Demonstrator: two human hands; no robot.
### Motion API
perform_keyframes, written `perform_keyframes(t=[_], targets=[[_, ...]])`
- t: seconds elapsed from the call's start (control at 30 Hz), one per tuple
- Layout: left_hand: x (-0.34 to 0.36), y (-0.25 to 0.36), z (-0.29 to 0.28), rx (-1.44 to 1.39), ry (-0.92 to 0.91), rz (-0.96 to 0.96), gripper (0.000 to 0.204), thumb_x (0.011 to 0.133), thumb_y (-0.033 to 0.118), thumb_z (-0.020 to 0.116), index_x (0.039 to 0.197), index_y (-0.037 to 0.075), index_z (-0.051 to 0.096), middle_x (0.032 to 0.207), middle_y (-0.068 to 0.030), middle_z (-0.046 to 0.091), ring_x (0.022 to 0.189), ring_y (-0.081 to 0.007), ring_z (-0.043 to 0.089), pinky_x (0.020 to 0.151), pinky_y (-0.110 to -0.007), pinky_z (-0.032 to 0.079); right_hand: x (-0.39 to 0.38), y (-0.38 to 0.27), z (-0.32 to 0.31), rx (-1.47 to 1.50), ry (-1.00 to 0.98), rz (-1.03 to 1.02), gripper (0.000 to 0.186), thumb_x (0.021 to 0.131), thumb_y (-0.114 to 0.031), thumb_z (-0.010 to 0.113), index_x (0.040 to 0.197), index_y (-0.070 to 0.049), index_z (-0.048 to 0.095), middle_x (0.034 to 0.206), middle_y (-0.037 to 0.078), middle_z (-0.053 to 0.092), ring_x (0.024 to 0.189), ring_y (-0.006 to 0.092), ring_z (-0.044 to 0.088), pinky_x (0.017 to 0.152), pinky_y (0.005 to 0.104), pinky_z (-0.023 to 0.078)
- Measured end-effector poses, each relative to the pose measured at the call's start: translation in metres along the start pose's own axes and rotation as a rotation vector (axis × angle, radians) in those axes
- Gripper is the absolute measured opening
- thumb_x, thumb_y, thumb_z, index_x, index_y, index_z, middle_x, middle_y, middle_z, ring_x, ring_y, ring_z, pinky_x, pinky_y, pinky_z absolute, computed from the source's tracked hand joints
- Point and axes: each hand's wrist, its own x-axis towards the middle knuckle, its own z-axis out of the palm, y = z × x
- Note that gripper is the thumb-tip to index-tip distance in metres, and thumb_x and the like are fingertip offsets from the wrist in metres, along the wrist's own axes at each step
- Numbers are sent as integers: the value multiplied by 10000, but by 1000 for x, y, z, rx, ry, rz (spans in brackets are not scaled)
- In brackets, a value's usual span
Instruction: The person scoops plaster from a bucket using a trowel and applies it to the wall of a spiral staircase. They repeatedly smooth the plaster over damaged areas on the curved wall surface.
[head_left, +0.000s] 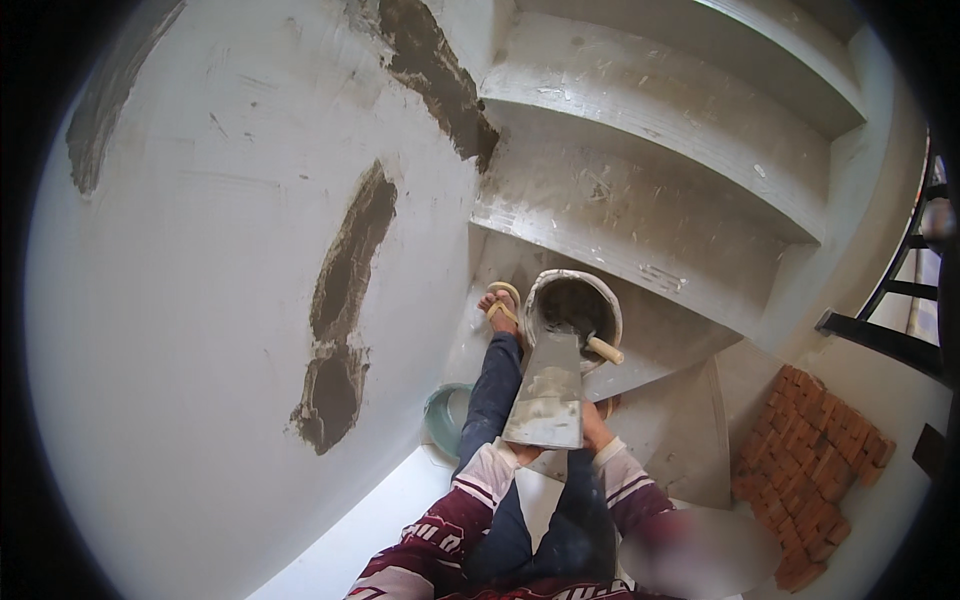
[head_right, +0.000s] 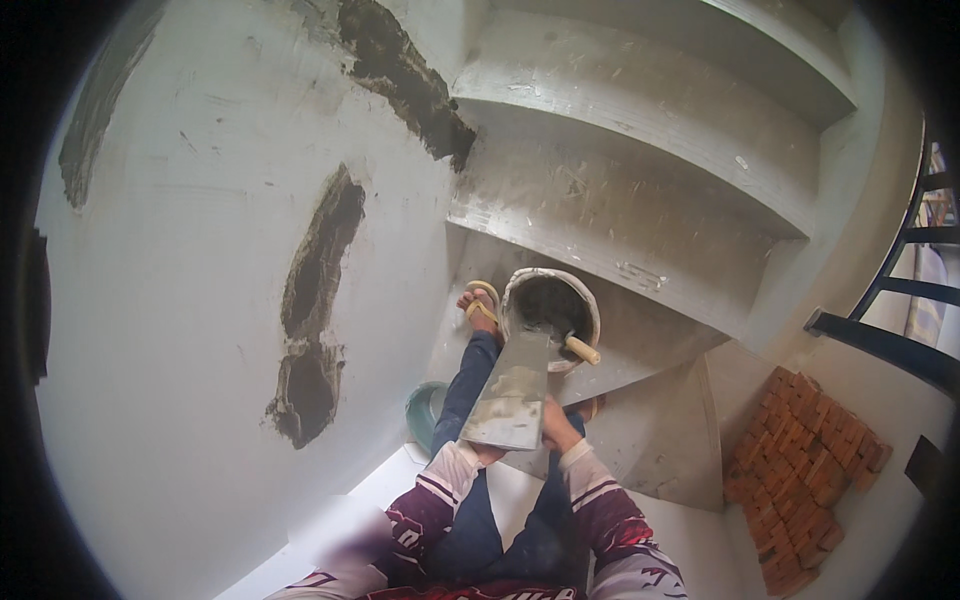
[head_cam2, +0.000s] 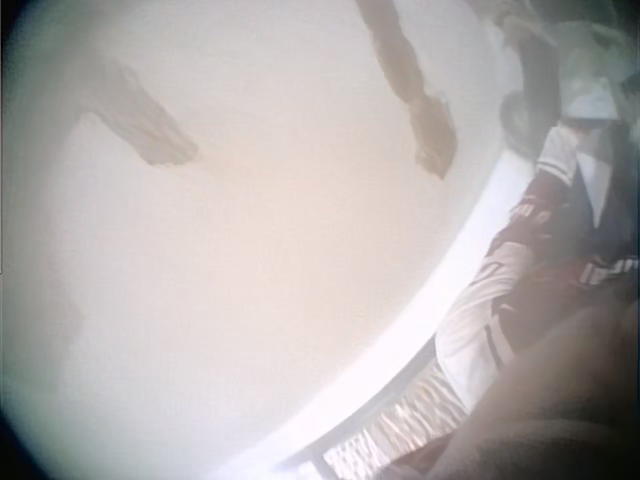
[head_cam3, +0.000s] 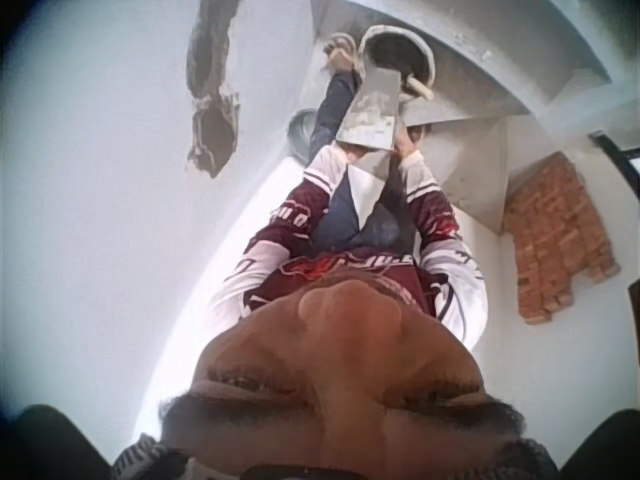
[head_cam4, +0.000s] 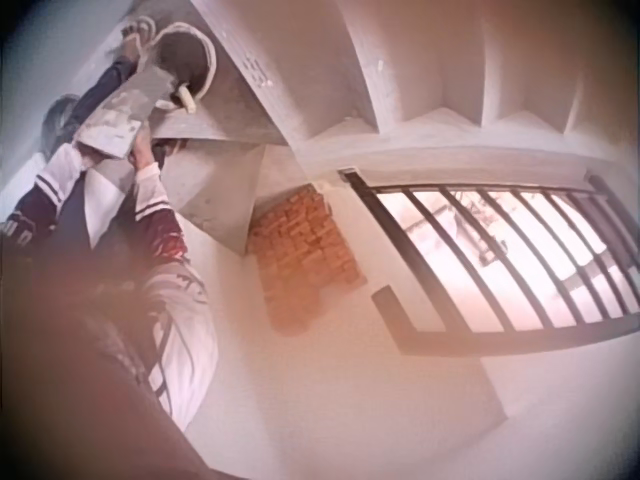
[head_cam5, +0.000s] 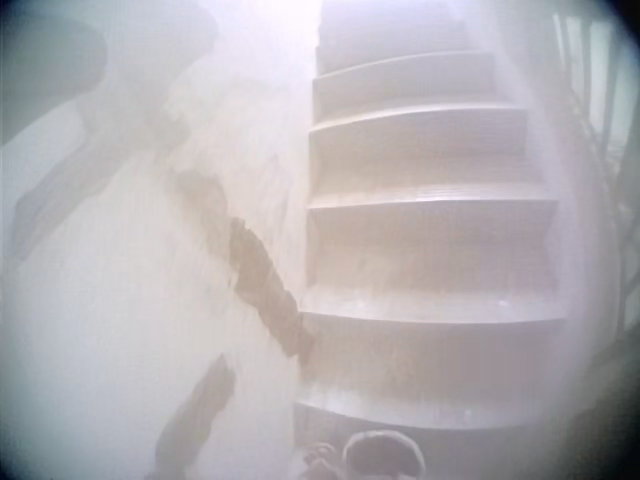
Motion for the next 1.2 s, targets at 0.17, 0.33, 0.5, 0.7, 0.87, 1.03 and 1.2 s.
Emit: perform_keyframes(t=[0.17, 0.33, 0.5, 0.7, 0.87, 1.03, 1.2], targets=[[-15, -4, -17, -1046, -167, -204, 477, 957, 385, 530, 1375, 158, 497, 1354, -63, 566, 1213, -276, 566, 1014, -480, 466, 37, -31, -70, -1426, 603, -387, 483, 818, -270, 712, 1253, -93, 595, 1249, 207, 541, 1183, 397, 502, 990, 476, 432], [-27, -24, -23, -924, 25, -288, 446, 965, 370, 529, 1345, 136, 524, 1332, -91, 579, 1192, -272, 584, 985, -476, 488, 84, -50, -85, -1616, 668, -257, 432, 855, -258, 678, 1238, -135, 522, 1317, 216, 424, 1131, 429, 514, 859, 548, 505], [-25, -56, -16, -939, 246, -305, 450, 983, 356, 498, 1372, 130, 498, 1350, -101, 567, 1179, -278, 595, 988, -456, 491, 125, -26, -119, -1736, 757, -244, 244, 921, -262, 549, 1072, -77, 600, 1166, 204, 553, 1008, 411, 621, 741, 492, 562], [-16, -66, -25, -876, 90, -310, 449, 980, 400, 478, 1364, 172, 511, 1332, -66, 587, 1180, -275, 595, 962, -462, 499, 75, -29, -107, -1528, 561, -76, 405, 907, -358, 571, 979, 33, 649, 957, 261, 666, 937, 397, 679, 789, 463, 548], [31, -36, -4, -765, 295, -490, 385, 951, 471, 488, 1247, 249, 594, 1217, -2, 661, 1074, -227, 642, 796, -447, 528, 3, -18, -128, -1072, 450, -138, 370, 899, -287, 613, 1094, 20, 542, 931, 258, 662, 920, 439, 650, 803, 476, 502], [86, -34, -4, -947, 526, -595, 415, 959, 492, 442, 1194, 196, 614, 1108, -43, 669, 926, -253, 651, 693, -393, 541, -34, 5, -129, -1154, 393, -520, 393, 865, -190, 649, 1174, -21, 476, 965, 261, 640, 925, 451, 632, 804, 464, 493], [111, -35, -30, -1086, 300, -659, 530, 918, 527, 459, 1165, 86, 619, 991, -158, 607, 787, -258, 574, 594, -338, 513, -53, 20, -135, -1328, 428, -557, 470, 796, -65, 649, 1231, -51, 471, 1098, 215, 589, 993, 436, 595, 833, 482, 493]])
